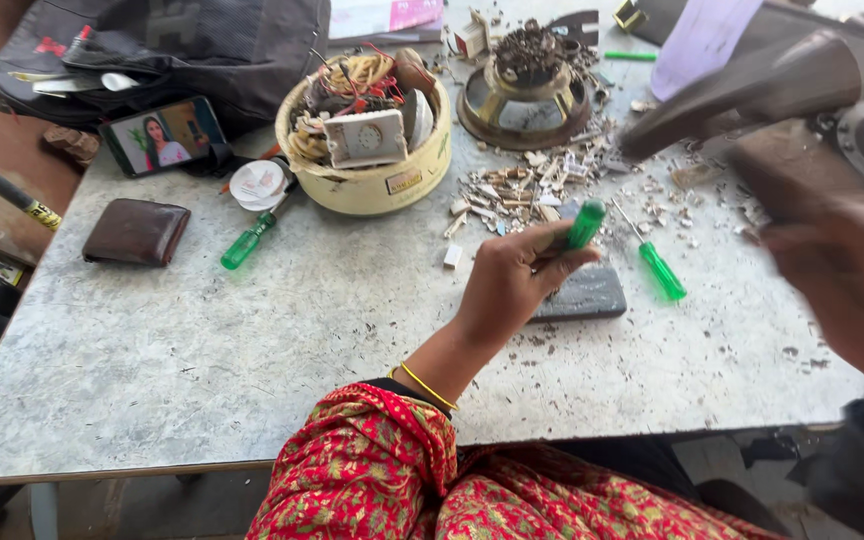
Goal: The person uses a screwdriver and a hammer to disassemble and modify small electrical components on a workbench. They repeatedly strike the components with the hammer and use the screwdriver to pry or adjust internal parts.
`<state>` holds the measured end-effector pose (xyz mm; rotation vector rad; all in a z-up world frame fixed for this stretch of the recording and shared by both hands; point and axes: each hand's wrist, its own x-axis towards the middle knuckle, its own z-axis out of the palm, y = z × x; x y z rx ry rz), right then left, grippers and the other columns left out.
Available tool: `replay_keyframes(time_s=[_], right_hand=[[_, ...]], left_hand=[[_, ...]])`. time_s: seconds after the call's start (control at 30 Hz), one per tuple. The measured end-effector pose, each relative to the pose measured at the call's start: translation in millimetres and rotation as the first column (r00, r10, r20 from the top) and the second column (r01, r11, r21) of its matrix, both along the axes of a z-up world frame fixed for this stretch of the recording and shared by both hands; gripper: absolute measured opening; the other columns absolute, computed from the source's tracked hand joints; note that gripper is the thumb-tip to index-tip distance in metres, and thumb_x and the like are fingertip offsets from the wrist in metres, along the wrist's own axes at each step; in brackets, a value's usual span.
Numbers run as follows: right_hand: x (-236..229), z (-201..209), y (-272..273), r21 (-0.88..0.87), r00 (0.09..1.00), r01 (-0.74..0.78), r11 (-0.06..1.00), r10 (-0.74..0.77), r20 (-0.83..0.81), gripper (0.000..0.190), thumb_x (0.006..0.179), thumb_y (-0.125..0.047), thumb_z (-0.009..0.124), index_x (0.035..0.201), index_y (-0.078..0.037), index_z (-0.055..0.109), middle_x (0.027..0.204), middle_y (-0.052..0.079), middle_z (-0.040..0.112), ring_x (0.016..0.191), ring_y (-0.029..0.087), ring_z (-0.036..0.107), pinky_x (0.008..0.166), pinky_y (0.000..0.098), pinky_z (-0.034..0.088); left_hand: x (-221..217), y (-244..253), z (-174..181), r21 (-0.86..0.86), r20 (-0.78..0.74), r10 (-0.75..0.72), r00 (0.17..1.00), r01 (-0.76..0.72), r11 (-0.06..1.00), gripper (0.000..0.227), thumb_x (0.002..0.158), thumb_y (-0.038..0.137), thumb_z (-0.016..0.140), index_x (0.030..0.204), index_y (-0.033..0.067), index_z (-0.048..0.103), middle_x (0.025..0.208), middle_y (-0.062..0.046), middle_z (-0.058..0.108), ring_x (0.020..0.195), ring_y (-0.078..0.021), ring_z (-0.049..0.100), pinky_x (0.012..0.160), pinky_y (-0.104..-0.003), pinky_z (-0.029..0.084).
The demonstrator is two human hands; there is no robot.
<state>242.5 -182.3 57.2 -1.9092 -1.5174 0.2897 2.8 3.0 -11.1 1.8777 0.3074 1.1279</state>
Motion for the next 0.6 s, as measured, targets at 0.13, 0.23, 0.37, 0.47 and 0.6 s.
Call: replay_keyframes(time_s=[0.13, 0.23, 0.37, 0.47, 0.6], right_hand=[[3.5, -14.1, -0.7, -0.054, 0.999, 0.006, 0.999, -0.003, 0.053, 0.057, 0.1, -0.016, 0.063, 0.155, -0.01, 0.051, 0.074, 0.0, 0.058, 0.056, 0.006, 0.051, 0.048, 0.0227, 0.04], [6.2, -22.4, -1.0, -0.094, 0.996, -0.006, 0.996, 0.014, 0.086, 0.056, 0.1, -0.016, 0.063, 0.155, -0.011, 0.051, 0.075, 0.0, 0.059, 0.057, 0.006, 0.052, 0.049, 0.0232, 0.041], [8.3, -28.7, -4.6, -0.118, 0.994, -0.008, 0.993, 0.02, 0.104, 0.056, 0.1, -0.015, 0.063, 0.155, -0.011, 0.052, 0.076, 0.001, 0.06, 0.058, 0.007, 0.054, 0.051, 0.024, 0.042], [13.6, -27.3, -1.2, -0.119, 0.992, -0.002, 0.993, 0.017, 0.126, 0.056, 0.1, -0.014, 0.063, 0.154, -0.012, 0.052, 0.076, 0.002, 0.061, 0.059, 0.008, 0.055, 0.052, 0.0245, 0.043], [17.8, -33.8, 0.9, -0.148, 0.989, -0.01, 0.989, 0.031, 0.144, 0.055, 0.099, -0.013, 0.063, 0.154, -0.012, 0.053, 0.077, 0.002, 0.062, 0.06, 0.009, 0.056, 0.053, 0.0252, 0.045]], left_hand=[[-0.4, 0.0, 2.0, -0.02, 0.058, -0.037, 0.998, 0.039, 0.999, 0.03, 0.096, 0.021, 0.077, 0.121, 0.006, 0.073, 0.093, -0.003, 0.078, 0.08, -0.0035, 0.071, 0.072, -0.022, 0.06], [0.3, 0.8, -0.3, 0.011, -0.019, 0.005, 1.0, -0.005, 1.0, 0.028, 0.095, 0.02, 0.078, 0.118, 0.0057, 0.075, 0.089, -0.003, 0.078, 0.074, -0.0044, 0.068, 0.066, -0.022, 0.056], [0.9, 0.3, 0.8, -0.016, -0.048, 0.003, 0.999, -0.004, 1.0, 0.027, 0.094, 0.02, 0.078, 0.117, 0.0055, 0.076, 0.087, -0.004, 0.079, 0.072, -0.0047, 0.067, 0.064, -0.022, 0.055], [0.7, 0.4, 3.8, 0.007, 0.007, -0.017, 1.0, 0.017, 1.0, 0.028, 0.095, 0.02, 0.077, 0.119, 0.0053, 0.074, 0.093, -0.004, 0.079, 0.079, -0.0037, 0.072, 0.069, -0.022, 0.059], [1.3, 0.7, -0.4, -0.01, 0.011, -0.027, 1.0, 0.027, 1.0, 0.029, 0.096, 0.019, 0.078, 0.12, 0.0044, 0.074, 0.092, -0.005, 0.079, 0.079, -0.0046, 0.071, 0.07, -0.022, 0.058]])
